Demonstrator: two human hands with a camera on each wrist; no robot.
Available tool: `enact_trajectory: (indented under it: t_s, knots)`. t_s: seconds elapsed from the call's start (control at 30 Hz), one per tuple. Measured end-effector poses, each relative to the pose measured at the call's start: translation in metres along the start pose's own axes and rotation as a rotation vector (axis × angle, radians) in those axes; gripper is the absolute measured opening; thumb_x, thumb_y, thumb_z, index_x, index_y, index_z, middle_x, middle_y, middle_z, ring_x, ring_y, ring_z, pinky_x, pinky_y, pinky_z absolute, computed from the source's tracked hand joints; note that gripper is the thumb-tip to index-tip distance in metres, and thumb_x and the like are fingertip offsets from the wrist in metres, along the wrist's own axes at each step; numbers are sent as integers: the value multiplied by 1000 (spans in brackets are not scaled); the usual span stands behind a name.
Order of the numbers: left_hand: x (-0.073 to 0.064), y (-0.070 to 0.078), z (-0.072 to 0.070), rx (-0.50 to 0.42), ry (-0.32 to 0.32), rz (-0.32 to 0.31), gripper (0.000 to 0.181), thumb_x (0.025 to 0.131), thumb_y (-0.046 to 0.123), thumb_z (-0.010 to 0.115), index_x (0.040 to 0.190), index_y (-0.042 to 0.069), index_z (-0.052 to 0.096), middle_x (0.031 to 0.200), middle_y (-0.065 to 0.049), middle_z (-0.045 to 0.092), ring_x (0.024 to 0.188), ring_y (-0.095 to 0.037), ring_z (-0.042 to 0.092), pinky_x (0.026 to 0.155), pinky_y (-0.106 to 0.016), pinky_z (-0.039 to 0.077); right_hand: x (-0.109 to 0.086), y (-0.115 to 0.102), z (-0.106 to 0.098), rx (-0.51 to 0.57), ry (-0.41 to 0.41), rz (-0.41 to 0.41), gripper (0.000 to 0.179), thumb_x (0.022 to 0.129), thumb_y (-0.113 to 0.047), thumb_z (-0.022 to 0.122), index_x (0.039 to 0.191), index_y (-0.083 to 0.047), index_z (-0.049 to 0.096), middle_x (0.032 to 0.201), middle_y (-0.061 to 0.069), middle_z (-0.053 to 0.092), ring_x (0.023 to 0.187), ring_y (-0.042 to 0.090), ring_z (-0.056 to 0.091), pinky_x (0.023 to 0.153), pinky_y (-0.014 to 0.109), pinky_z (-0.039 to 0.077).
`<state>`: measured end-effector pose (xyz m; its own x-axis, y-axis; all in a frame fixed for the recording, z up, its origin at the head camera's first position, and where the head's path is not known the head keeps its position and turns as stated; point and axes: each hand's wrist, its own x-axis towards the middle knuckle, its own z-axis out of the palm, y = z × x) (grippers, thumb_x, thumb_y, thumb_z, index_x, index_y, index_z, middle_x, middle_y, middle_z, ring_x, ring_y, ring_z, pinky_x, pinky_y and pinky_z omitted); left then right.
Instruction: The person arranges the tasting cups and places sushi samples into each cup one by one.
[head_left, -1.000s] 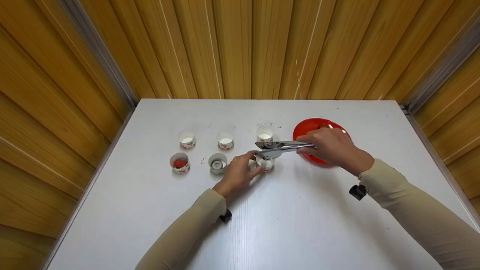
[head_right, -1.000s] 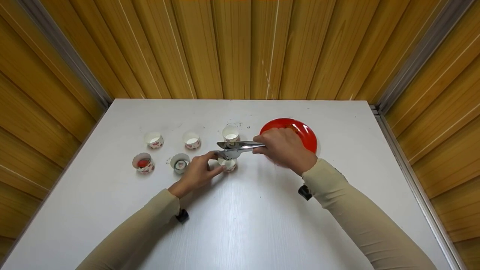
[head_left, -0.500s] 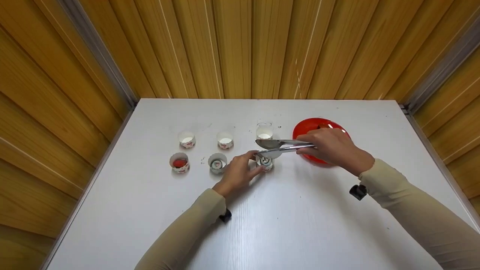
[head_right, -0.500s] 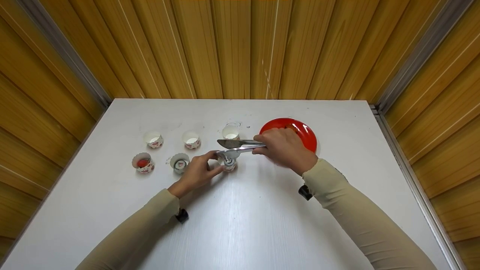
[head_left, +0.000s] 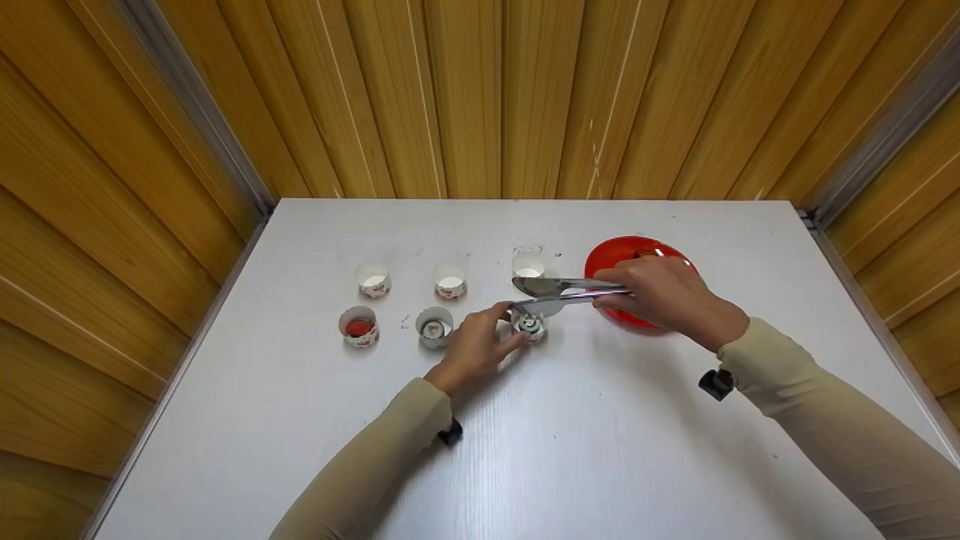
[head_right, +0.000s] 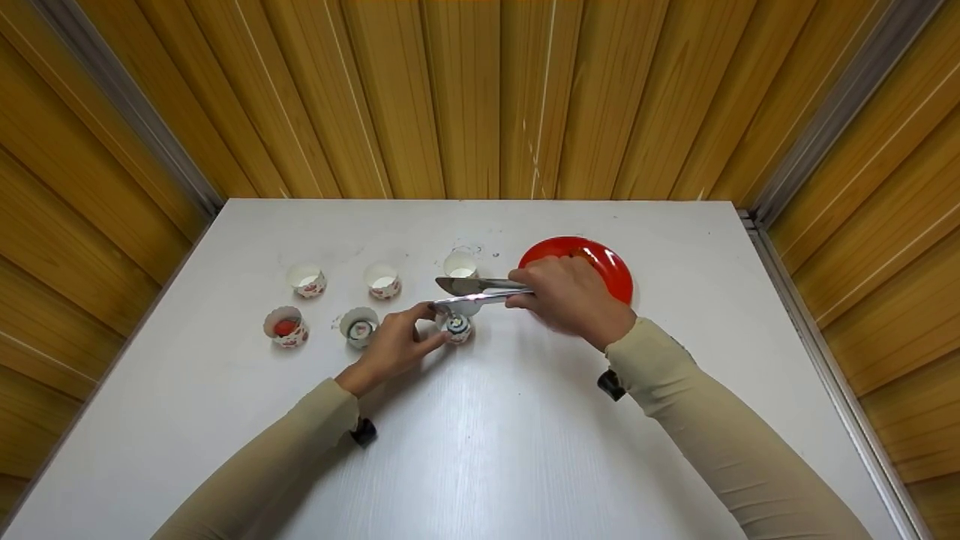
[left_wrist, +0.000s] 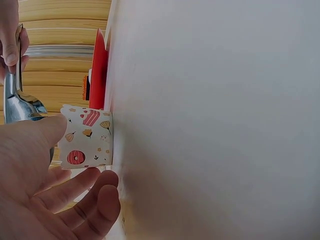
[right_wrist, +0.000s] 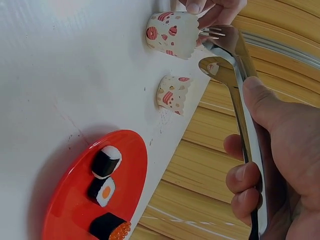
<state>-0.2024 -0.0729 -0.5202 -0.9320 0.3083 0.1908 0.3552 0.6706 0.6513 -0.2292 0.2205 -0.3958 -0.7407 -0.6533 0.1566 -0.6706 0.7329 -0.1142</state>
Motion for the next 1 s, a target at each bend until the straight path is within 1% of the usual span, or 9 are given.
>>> enact_trajectory:
  t_s: [0.2,0.4,0.63,0.73,0.83,0.9,1.0]
  knots:
    - [1,-1,0,4,3,11,52,95,40,74,137,12,62,117,-5,74,108,-25,68,90,-42,53,0,1,0,4,-12,20,25,87,-28,85,110,-24,79,86,-4,74,75,16,64,63,40,56]
    - [1,-1,0,11,1,5,52,95,40,74,137,11,62,117,-5,74,111,-26,68,92,-43,53,-1,1,0,-9,-7,34,26,87,-30,85,111,-25,79,86,-5,74,75,15,63,64,39,55]
    - [1,1,-1,5,-3,2,53,95,39,74,139,11,61,119,-7,73,112,-28,68,92,-44,53,-2,2,0,-13,-5,37,28,86,-31,85,113,-24,79,85,-5,73,74,15,63,66,40,56]
    - [0,2,-2,10,-13,-9,55,96,39,73,141,12,59,120,-7,73,113,-28,67,93,-45,53,-3,4,0,-6,5,30,25,86,-32,85,109,-24,79,81,-6,71,71,13,60,63,36,53]
    - [-1,4,-3,26,-29,-24,59,97,42,71,146,14,54,123,-8,71,115,-28,66,94,-45,52,-4,6,0,-5,17,24,22,87,-34,85,106,-25,79,76,-8,67,67,11,56,59,32,48]
    - [-1,6,-4,38,-38,-31,62,98,43,69,149,15,51,126,-8,70,116,-28,65,95,-45,52,-5,8,0,-3,16,29,22,87,-35,84,106,-26,79,76,-8,66,67,11,55,58,32,46]
    - [-2,8,-6,45,-39,-30,62,98,43,68,151,15,49,128,-9,69,119,-27,64,97,-46,52,-6,10,-1,-4,8,44,28,87,-34,84,112,-23,79,81,-6,70,72,13,58,60,33,48]
